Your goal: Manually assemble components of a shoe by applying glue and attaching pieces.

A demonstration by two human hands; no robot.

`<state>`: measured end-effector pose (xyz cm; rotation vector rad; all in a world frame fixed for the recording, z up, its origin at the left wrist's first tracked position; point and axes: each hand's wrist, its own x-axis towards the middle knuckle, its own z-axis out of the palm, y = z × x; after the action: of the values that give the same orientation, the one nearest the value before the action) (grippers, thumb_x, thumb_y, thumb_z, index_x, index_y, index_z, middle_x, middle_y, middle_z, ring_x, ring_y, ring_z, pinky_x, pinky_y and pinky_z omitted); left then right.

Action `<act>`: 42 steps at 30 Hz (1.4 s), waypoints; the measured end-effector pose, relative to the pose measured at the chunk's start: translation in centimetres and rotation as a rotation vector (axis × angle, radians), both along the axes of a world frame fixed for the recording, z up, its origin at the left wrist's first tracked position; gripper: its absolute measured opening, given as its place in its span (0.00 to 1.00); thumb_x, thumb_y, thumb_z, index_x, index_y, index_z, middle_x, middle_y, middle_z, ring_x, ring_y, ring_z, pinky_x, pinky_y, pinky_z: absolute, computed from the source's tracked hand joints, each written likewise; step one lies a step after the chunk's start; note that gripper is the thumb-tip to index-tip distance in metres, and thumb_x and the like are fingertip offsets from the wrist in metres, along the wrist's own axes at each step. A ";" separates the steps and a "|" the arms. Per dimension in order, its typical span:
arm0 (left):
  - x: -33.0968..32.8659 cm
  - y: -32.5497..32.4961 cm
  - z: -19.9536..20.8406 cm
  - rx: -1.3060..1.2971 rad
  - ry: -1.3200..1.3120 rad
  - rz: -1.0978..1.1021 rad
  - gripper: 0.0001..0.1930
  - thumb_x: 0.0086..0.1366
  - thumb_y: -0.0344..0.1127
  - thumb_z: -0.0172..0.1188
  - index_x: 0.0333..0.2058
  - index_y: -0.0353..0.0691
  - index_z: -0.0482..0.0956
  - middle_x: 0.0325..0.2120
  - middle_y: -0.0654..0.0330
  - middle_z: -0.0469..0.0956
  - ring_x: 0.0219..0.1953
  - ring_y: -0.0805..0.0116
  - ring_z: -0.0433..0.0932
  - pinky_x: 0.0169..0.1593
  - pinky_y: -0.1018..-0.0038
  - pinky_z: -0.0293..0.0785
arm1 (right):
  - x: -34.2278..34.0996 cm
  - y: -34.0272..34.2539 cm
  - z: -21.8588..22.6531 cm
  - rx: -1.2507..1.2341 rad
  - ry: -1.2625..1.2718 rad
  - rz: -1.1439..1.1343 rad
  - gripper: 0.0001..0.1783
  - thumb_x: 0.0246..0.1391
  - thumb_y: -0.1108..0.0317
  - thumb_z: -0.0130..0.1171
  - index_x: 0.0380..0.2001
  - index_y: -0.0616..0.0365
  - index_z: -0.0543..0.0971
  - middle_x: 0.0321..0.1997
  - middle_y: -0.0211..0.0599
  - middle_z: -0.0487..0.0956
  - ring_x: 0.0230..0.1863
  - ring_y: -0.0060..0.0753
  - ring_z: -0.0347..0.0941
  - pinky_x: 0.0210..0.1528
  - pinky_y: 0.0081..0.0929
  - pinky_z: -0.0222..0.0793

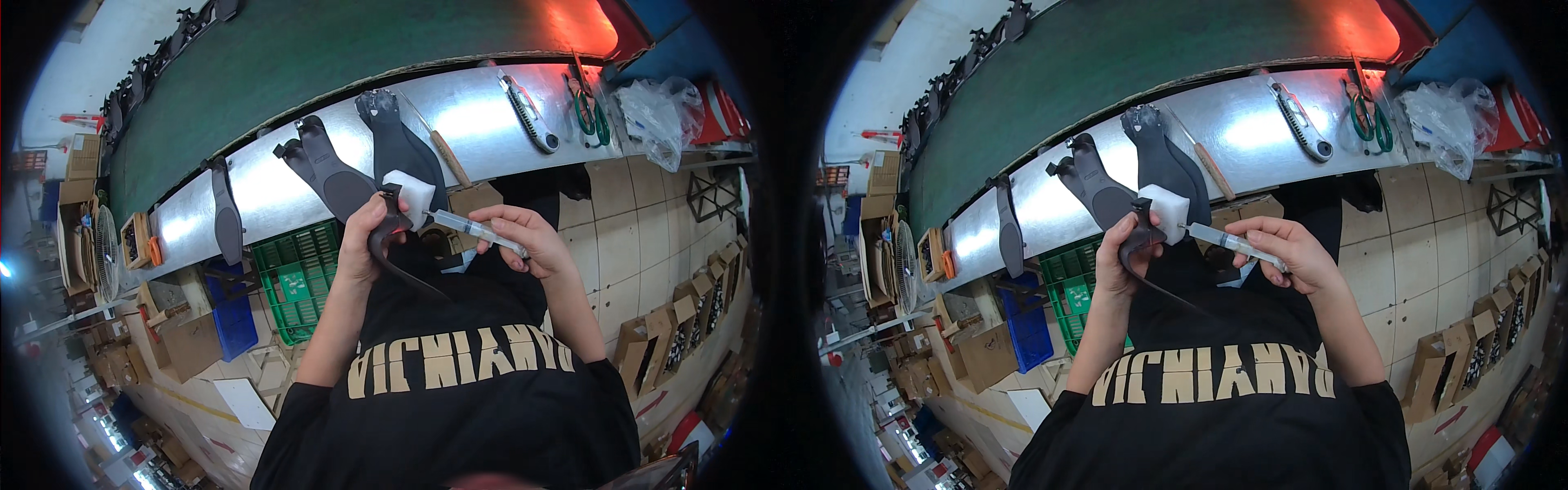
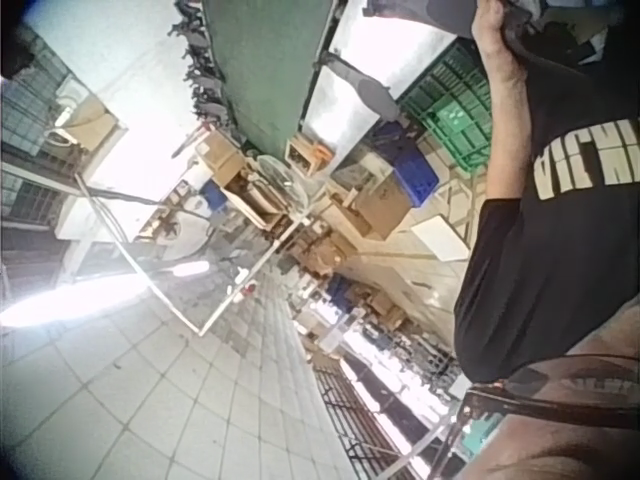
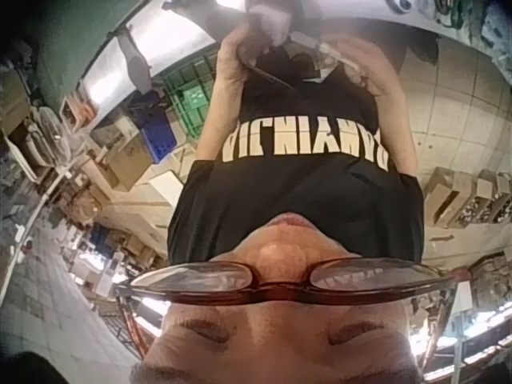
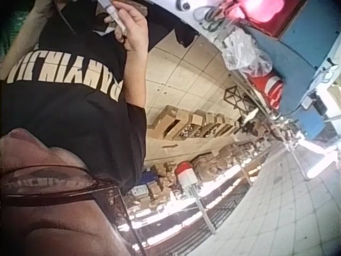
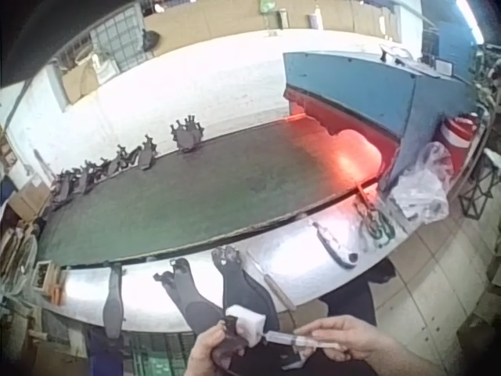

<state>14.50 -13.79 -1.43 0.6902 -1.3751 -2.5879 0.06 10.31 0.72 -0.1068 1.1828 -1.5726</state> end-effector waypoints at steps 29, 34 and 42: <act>-0.8 0.5 3.3 0.104 -0.312 -0.223 0.22 0.70 0.50 0.51 0.46 0.35 0.81 0.34 0.60 0.83 0.31 0.66 0.84 0.20 0.85 0.63 | 1.4 0.7 6.5 0.053 0.916 -0.050 0.13 0.57 0.77 0.57 0.45 0.62 0.83 0.28 0.25 0.78 0.27 0.11 0.66 0.29 0.13 0.57; -1.0 0.8 3.5 0.006 -0.304 -0.218 0.20 0.68 0.45 0.51 0.44 0.33 0.81 0.35 0.59 0.80 0.30 0.67 0.82 0.26 0.82 0.70 | 1.4 0.2 6.1 0.061 1.023 -0.050 0.12 0.57 0.77 0.56 0.43 0.63 0.83 0.25 0.26 0.78 0.24 0.11 0.66 0.26 0.15 0.58; -1.8 2.3 3.5 -0.173 -0.198 -0.124 0.18 0.70 0.37 0.48 0.42 0.27 0.81 0.49 0.54 0.66 0.38 0.68 0.77 0.44 0.73 0.75 | 1.2 0.7 6.2 0.086 1.040 -0.057 0.12 0.58 0.77 0.55 0.42 0.63 0.83 0.24 0.28 0.79 0.24 0.12 0.67 0.26 0.15 0.59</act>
<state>12.71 -11.49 2.08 0.8783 -1.7291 -2.5058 1.22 11.01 6.92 -0.9238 2.0429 -1.5221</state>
